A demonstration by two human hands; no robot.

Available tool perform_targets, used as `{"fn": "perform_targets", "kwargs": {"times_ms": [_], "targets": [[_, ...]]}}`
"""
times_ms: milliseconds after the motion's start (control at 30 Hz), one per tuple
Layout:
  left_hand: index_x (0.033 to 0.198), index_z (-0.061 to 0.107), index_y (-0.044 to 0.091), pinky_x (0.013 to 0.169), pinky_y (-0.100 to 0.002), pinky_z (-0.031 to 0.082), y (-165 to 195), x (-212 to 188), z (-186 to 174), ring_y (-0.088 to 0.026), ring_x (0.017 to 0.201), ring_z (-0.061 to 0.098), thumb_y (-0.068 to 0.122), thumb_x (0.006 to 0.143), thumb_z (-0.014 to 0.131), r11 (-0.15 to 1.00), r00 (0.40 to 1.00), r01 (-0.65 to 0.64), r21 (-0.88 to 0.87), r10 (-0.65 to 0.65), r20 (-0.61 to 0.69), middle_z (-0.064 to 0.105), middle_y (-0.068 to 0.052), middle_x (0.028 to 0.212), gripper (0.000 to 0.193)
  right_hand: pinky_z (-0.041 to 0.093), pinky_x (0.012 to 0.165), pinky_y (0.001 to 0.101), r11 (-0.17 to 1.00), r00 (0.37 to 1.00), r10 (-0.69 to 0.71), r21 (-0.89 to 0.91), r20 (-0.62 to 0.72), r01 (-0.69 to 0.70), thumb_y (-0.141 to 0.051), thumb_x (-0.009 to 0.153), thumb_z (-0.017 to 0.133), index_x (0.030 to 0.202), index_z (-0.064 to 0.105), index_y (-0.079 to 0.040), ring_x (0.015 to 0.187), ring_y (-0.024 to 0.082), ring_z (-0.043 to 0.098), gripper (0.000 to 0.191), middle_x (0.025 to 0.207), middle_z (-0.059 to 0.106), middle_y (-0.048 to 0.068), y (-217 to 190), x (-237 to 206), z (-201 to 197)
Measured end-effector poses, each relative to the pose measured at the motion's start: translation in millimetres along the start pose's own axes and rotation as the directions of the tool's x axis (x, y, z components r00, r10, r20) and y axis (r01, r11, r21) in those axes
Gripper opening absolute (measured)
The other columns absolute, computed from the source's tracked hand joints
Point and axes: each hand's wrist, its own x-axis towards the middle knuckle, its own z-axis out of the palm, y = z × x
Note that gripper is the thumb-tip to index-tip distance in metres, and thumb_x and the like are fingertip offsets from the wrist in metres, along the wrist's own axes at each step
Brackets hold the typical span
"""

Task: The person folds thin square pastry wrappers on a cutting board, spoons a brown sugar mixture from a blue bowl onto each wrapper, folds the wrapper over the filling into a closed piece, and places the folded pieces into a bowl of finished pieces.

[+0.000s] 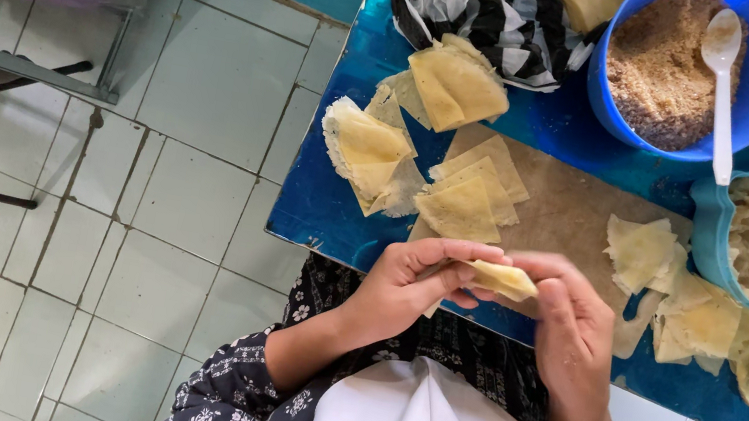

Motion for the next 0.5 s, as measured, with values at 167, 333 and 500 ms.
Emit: {"fn": "perform_targets", "kwargs": {"times_ms": [167, 333, 500], "targets": [[0.135, 0.065, 0.001, 0.082, -0.026, 0.062, 10.6, -9.0, 4.4, -0.014, 0.096, 0.075, 0.005, 0.104, 0.061, 0.896, 0.970, -0.111, 0.431, 0.191, -0.148, 0.073, -0.009, 0.108, 0.032, 0.053, 0.086, 0.0226, 0.999, 0.999, -0.036, 0.005, -0.002, 0.036, 0.009, 0.096, 0.068, 0.109, 0.067, 0.008, 0.097, 0.011, 0.066, 0.012, 0.109, 0.068, 0.009, 16.9, 2.6, 1.4], [0.113, 0.072, -0.001, 0.069, -0.024, 0.064, 22.2, -13.4, 2.1, -0.012, 0.082, 0.076, 0.008, 0.099, 0.067, 0.826, 0.939, -0.085, 0.557, 0.253, -0.232, 0.074, -0.009, 0.099, 0.018, 0.051, 0.080, 0.0198, 0.989, 0.993, -0.114, -0.094, -0.033, 0.111, 0.007, 0.096, 0.068, 0.105, 0.066, 0.007, 0.095, 0.008, 0.064, 0.009, 0.108, 0.066, 0.006, 18.9, 4.4, 12.4], [0.107, 0.073, 0.001, 0.070, -0.023, 0.056, 36.7, -15.5, 1.4, -0.007, 0.079, 0.069, 0.014, 0.100, 0.072, 0.700, 0.911, -0.102, 0.707, 0.351, -0.215, 0.073, -0.007, 0.094, 0.015, 0.048, 0.078, 0.0177, 0.976, 0.997, -0.074, -0.205, -0.011, 0.071, 0.006, 0.099, 0.066, 0.105, 0.065, 0.007, 0.091, 0.006, 0.060, 0.006, 0.103, 0.064, 0.004, 12.2, 5.5, 24.7]]}}
